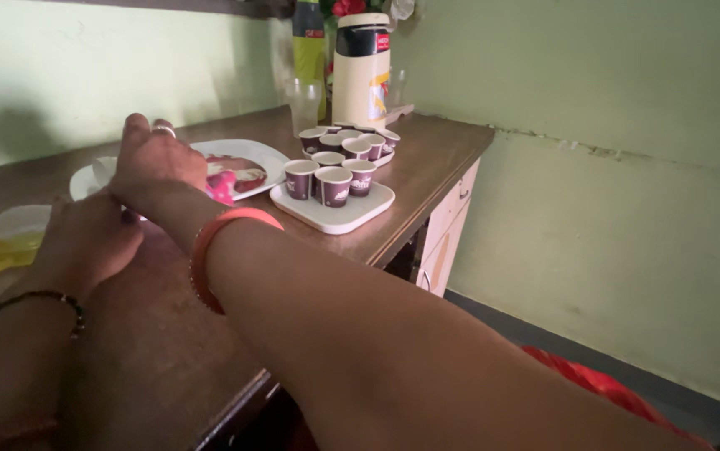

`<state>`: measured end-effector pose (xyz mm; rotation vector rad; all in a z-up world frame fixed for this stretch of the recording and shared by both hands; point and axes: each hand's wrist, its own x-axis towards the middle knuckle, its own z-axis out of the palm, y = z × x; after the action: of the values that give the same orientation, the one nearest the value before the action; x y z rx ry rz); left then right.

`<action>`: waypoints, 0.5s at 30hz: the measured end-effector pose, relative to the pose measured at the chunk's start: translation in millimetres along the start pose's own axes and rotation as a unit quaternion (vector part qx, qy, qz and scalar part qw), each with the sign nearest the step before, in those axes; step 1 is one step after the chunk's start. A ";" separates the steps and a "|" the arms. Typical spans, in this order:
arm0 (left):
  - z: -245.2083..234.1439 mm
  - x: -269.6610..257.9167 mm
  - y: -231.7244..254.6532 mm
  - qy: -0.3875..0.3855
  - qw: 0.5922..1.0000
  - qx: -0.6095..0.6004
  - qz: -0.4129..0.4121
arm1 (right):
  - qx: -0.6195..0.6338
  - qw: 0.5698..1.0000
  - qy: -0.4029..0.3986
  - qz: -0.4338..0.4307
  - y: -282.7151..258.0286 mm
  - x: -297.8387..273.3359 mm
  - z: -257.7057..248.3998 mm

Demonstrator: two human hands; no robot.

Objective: The person wipes out small cups and a large serving tray with a pink cloth.

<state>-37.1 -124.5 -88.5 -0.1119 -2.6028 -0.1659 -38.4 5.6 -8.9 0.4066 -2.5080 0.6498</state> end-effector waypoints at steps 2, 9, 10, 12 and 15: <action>-4.3 1.2 3.0 -0.007 0.999 -0.031 -0.015 | -0.031 0.999 -0.012 -0.006 0.0 2.8 1.6; -16.7 -6.0 10.2 0.016 0.993 -0.112 -0.033 | -0.013 0.998 -0.042 0.035 20.2 -31.2 2.1; -18.7 -6.9 11.7 0.017 0.993 -0.111 -0.034 | -0.013 0.998 -0.042 0.034 22.9 -34.2 3.3; -20.1 -7.9 17.0 0.030 0.985 -0.164 -0.043 | 0.115 0.992 0.047 0.003 29.9 -41.9 2.6; -22.4 -4.0 20.7 0.046 0.971 -0.230 -0.050 | 0.176 0.963 0.206 -0.014 26.9 -62.7 -3.1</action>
<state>-20.1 -107.3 -69.3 -0.1321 -2.4308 -0.7920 3.8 39.5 -50.7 0.3845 -1.9926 1.0567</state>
